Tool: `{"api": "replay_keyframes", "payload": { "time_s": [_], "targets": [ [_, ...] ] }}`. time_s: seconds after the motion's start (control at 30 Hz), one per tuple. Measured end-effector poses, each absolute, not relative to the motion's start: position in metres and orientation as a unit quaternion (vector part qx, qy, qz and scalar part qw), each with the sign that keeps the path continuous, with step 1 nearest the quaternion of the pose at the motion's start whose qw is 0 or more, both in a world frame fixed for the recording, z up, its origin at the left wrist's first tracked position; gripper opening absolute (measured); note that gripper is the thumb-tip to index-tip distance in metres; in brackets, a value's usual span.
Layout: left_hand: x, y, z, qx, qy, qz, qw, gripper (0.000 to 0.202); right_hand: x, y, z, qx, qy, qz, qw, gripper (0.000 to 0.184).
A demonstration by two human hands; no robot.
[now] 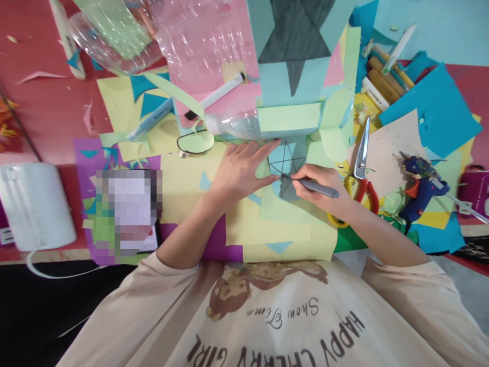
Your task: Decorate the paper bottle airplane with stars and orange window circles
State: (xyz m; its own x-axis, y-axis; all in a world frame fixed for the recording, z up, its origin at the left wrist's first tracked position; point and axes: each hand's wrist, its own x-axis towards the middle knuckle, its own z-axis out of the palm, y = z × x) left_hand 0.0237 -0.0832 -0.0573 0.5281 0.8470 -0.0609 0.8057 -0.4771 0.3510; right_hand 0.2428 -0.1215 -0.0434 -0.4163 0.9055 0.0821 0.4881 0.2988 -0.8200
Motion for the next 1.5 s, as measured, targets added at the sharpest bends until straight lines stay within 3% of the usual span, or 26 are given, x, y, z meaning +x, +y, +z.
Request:
{"api": "replay_keyframes", "payload": {
  "time_s": [0.57, 0.73, 0.9, 1.5],
  "targets": [
    [0.024, -0.084, -0.057, 0.856, 0.483, 0.063, 0.171, 0.071, 0.242, -0.120, -0.045, -0.425, -0.775, 0.368, 0.290, 0.006],
    [0.025, -0.083, -0.057, 0.854, 0.487, 0.059, 0.174, 0.070, 0.244, -0.120, -0.038, -0.450, -0.721, 0.451, 0.273, 0.006],
    [0.025, -0.084, -0.058, 0.854, 0.490, 0.059, 0.164, 0.070, 0.246, -0.123, -0.034, -0.503, -0.643, 0.501, 0.288, 0.019],
    [0.025, -0.084, -0.058, 0.855, 0.491, 0.058, 0.157, 0.068, 0.243, -0.124, -0.037, -0.481, -0.699, 0.480, 0.222, 0.006]
  ]
}}
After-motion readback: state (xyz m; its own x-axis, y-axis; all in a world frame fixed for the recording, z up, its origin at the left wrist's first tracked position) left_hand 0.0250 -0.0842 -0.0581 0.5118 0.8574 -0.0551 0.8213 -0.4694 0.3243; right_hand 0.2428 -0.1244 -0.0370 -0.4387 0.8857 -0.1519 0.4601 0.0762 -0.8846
